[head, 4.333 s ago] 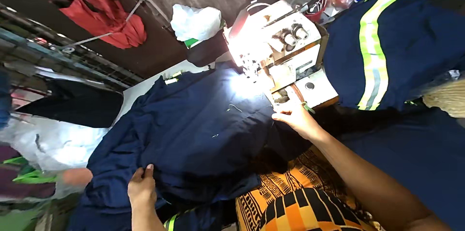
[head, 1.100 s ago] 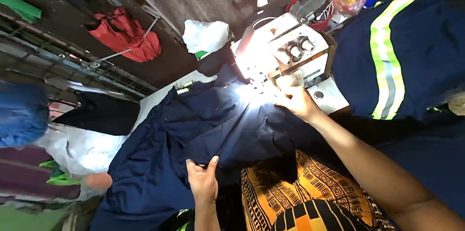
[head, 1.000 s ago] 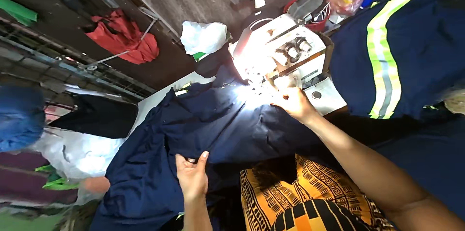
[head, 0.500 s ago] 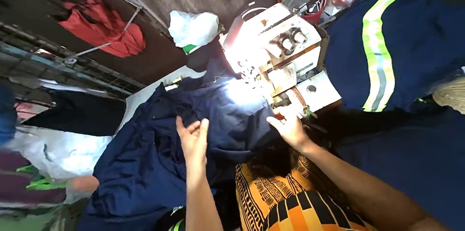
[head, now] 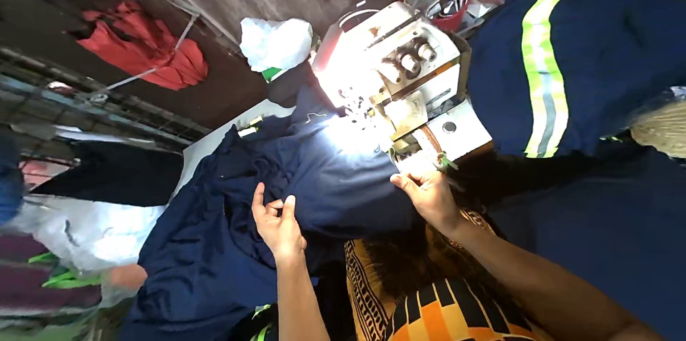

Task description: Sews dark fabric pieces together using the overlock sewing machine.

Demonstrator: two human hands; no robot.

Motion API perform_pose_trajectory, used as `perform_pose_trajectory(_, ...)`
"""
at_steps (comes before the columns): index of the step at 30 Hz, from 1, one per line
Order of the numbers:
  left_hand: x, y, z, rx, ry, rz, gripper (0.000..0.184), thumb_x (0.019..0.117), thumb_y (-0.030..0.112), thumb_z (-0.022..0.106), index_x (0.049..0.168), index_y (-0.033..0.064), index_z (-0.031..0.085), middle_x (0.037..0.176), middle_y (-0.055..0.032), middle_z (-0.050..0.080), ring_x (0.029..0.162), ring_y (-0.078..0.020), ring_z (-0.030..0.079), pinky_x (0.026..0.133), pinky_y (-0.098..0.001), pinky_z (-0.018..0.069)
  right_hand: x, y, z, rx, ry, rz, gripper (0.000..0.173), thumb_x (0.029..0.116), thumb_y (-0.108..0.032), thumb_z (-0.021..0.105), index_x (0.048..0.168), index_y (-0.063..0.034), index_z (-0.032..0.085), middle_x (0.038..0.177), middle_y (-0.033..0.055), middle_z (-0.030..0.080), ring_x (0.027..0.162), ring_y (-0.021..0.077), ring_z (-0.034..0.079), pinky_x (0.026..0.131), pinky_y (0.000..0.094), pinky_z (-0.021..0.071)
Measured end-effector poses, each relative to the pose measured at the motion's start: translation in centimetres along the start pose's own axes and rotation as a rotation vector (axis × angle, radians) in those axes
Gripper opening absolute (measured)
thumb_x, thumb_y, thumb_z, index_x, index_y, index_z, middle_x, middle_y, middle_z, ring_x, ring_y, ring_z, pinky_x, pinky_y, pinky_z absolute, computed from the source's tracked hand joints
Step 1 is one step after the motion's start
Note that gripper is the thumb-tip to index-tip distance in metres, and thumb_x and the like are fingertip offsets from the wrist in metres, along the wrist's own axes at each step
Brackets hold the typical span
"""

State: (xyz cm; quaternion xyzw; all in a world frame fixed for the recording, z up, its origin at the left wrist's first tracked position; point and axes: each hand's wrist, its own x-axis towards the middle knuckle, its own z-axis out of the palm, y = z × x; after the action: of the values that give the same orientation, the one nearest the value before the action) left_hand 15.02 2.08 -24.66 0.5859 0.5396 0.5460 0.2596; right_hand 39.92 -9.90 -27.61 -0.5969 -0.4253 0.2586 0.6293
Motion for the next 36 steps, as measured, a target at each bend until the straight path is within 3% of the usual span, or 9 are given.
perform_pose_trajectory(7, -0.9, -1.4, 0.5, 0.137, -0.016, 0.234, 0.065, 0.089, -0.004, 0.061, 0.148, -0.0125, 0.035, 0.096, -0.0054, 0.056, 0.076, 0.0033, 0.052, 0.07, -0.011, 0.0442, -0.4, 1.8, -0.2, -0.083, 0.02, 0.001, 0.03, 0.0965, -0.029, 0.067, 0.076, -0.0068, 0.069, 0.066, -0.0042, 0.06, 0.061, -0.0015, 0.052, 0.06, 0.0199, 0.0431)
perform_pose_trajectory(10, -0.6, -1.6, 0.3, 0.158, -0.024, 0.295, 0.065, 0.0895, -0.003, 0.06, 0.149, -0.0123, 0.035, 0.102, -0.0087, 0.057, 0.081, 0.0024, 0.053, 0.072, -0.0107, 0.0445, -0.4, 2.1, -0.1, -0.077, 0.002, 0.002, 0.029, 0.0962, -0.028, 0.066, 0.075, -0.0076, 0.068, 0.064, -0.006, 0.057, 0.059, -0.0028, 0.05, 0.058, 0.0179, 0.0411)
perform_pose_trajectory(14, -0.1, -1.6, 0.2, 0.122, -0.028, 0.307, 0.067, 0.0891, -0.003, 0.062, 0.149, -0.0124, 0.034, 0.107, -0.0106, 0.058, 0.084, 0.0017, 0.055, 0.072, -0.0109, 0.0469, -0.6, 2.8, 0.3, -0.031, -0.015, 0.02, 0.021, 0.0953, -0.02, 0.066, 0.082, -0.0041, 0.07, 0.069, -0.0039, 0.061, 0.061, -0.0045, 0.051, 0.06, 0.0141, 0.0429)
perform_pose_trajectory(22, 0.8, -1.3, -0.2, -0.011, -0.057, 0.277, 0.073, 0.087, -0.006, 0.062, 0.151, -0.012, 0.027, 0.1, -0.0023, 0.06, 0.085, 0.0026, 0.061, 0.076, -0.0124, 0.0526, -0.4, 3.0, 0.9, 0.014, 0.002, 0.032, 0.018, 0.0936, -0.018, 0.068, 0.082, -0.0036, 0.069, 0.07, -0.0042, 0.061, 0.062, -0.0052, 0.051, 0.061, 0.0134, 0.0436)
perform_pose_trajectory(26, 2.4, -0.7, 0.1, -0.008, -0.057, 0.233, 0.073, 0.0887, -0.006, 0.063, 0.153, -0.0075, 0.028, 0.106, -0.0058, 0.059, 0.089, 0.0007, 0.061, 0.077, -0.0135, 0.052, 1.2, 2.0, 1.3, -0.053, -0.004, -0.04, 0.02, 0.0946, -0.019, 0.066, 0.083, -0.0031, 0.068, 0.074, -0.0004, 0.06, 0.067, 0.0006, 0.053, 0.064, 0.0172, 0.0453)
perform_pose_trajectory(30, 4.6, 0.0, 0.5, 0.003, -0.071, 0.243, 0.073, 0.0884, -0.005, 0.064, 0.154, -0.004, 0.032, 0.11, -0.0081, 0.058, 0.092, -0.0008, 0.06, 0.08, -0.014, 0.0511, 2.6, 1.0, 1.8, -0.083, -0.028, -0.029, 0.02, 0.0962, -0.019, 0.065, 0.084, -0.003, 0.066, 0.07, -0.0014, 0.056, 0.063, 0.0006, 0.05, 0.061, 0.0176, 0.0425)
perform_pose_trajectory(36, 8.8, 0.2, 1.5, -0.024, -0.072, 0.221, 0.076, 0.0879, -0.007, 0.065, 0.156, 0.0062, 0.033, 0.105, -0.0027, 0.061, 0.087, -0.0022, 0.06, 0.078, -0.0191, 0.0509, 5.7, 0.4, 3.0, -0.094, -0.016, -0.081, 0.021, 0.0955, -0.016, 0.067, 0.082, -0.0006, 0.063, 0.067, 0.0022, 0.053, 0.06, 0.0065, 0.049, 0.059, 0.0237, 0.043)
